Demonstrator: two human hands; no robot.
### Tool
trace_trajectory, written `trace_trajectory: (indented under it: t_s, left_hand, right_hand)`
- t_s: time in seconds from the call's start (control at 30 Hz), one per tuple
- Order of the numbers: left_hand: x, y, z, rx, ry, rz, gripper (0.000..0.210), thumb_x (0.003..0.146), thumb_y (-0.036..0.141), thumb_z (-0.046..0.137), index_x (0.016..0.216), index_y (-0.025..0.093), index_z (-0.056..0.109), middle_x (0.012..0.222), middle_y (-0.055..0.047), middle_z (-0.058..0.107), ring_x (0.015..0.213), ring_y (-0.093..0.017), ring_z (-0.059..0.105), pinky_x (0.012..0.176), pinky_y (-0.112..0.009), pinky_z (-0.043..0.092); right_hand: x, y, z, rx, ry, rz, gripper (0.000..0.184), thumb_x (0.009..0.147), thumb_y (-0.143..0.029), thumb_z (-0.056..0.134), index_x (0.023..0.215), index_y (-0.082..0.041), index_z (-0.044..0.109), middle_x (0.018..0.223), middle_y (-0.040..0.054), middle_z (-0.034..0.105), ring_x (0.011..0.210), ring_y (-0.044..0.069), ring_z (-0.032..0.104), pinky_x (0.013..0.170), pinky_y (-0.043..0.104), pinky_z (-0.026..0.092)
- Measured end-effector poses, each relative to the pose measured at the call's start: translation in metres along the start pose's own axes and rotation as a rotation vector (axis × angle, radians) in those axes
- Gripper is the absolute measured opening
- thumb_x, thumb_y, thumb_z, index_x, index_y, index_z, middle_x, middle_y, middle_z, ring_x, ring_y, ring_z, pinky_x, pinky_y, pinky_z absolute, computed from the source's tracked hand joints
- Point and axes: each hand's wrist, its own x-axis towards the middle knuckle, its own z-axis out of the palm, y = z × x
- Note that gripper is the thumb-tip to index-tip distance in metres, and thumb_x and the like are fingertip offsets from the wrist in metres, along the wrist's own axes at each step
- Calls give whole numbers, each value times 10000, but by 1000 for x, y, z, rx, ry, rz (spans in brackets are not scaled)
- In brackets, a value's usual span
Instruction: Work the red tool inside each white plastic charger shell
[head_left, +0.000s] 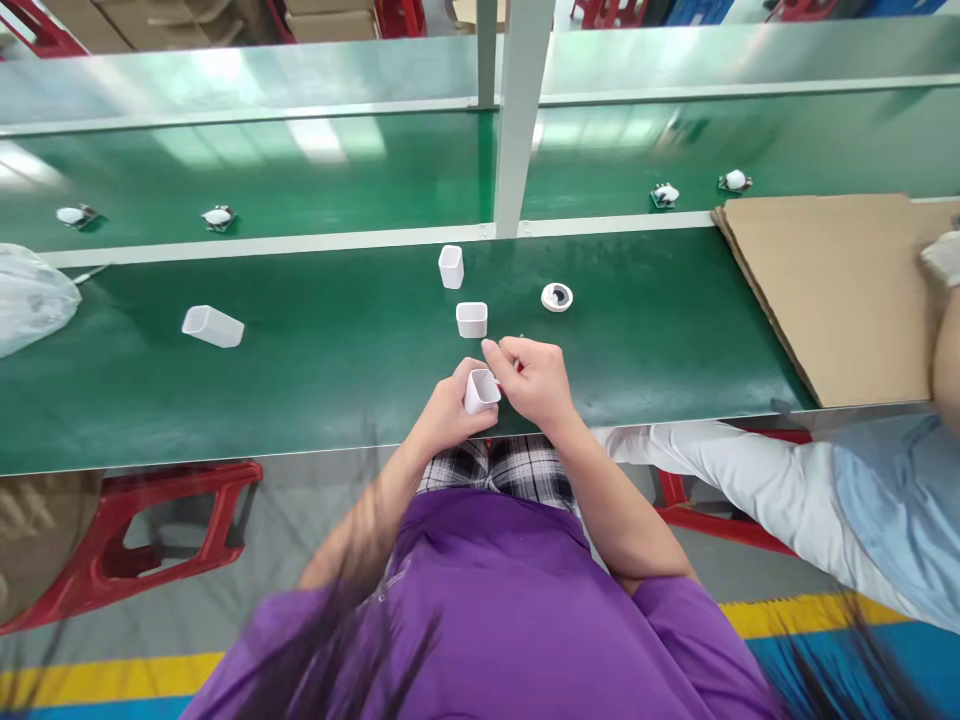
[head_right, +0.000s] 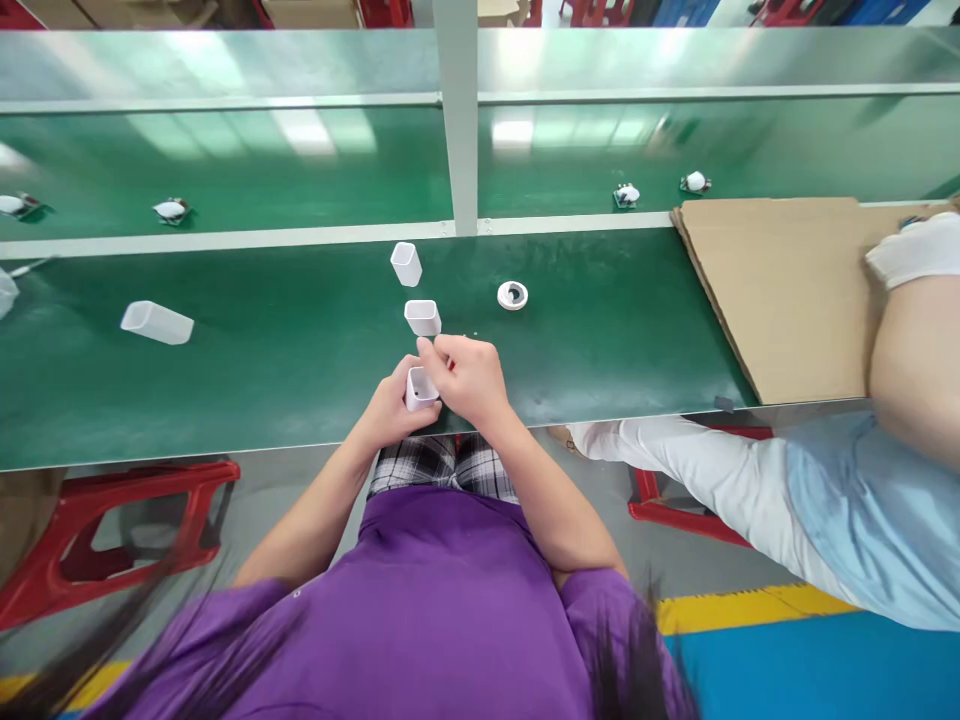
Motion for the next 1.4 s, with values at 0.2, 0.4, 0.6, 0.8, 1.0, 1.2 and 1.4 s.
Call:
trace_trajectory:
  t_s: [0.2,0.4,0.6,0.8,1.0,1.2,1.4]
  left_hand:
    - [1,-7,0,27,-38,40,304,654,295,655,893,157,529,773,-10,628,658,-133,570,597,-226,433]
    - [2,-8,2,94,-140,38,148,591,206,619,667,152,505,633,-6,577,570,-124,519,539,-227,402]
    - [1,1,1,137,-58,62,204,576,178,587,764,165,508,688,33,562,602,-96,490,588,-211,414]
    - [2,-5,5,214,-109,7,198,608,209,630,773,162,530,718,-4,599,634,-140,545,595,-243,414]
    - [-4,-2,7,228,-99,72,268,600,192,618,857,183,544,785,5,611,698,-143,564,659,-247,441]
    - [-1,-2,8,185,-114,59,226,620,229,612,826,172,539,761,-14,595,673,-156,551,627,-260,433]
    - [-4,-7,7,190,-70,143,197,602,197,598,780,174,515,718,-3,573,614,-127,505,587,-245,410]
  right_hand:
    - [-10,-15,-2,-76,-71,-135,482,955,-362,429,549,-161,266,505,-16,328,496,78,287,530,247,251]
    - [5,-7,34,-307,-71,-91,440,961,-334,399,569,-157,304,561,4,371,518,97,262,509,268,174]
    - [32,8,14,-174,-89,126,459,906,-299,491,530,-158,268,513,-13,328,506,86,255,523,268,173]
    - [9,-1,16,-157,-128,-20,452,942,-346,442,557,-157,298,541,-7,345,526,93,291,534,262,190]
    - [28,12,15,-176,-47,132,471,925,-308,488,544,-165,249,526,-16,314,505,85,255,533,269,189]
    - [-2,-1,9,-133,-60,-86,461,952,-353,422,555,-164,283,521,-7,339,515,95,314,531,272,214]
    - [14,10,15,-191,41,0,462,935,-344,428,550,-167,244,510,-12,312,498,90,274,525,269,191]
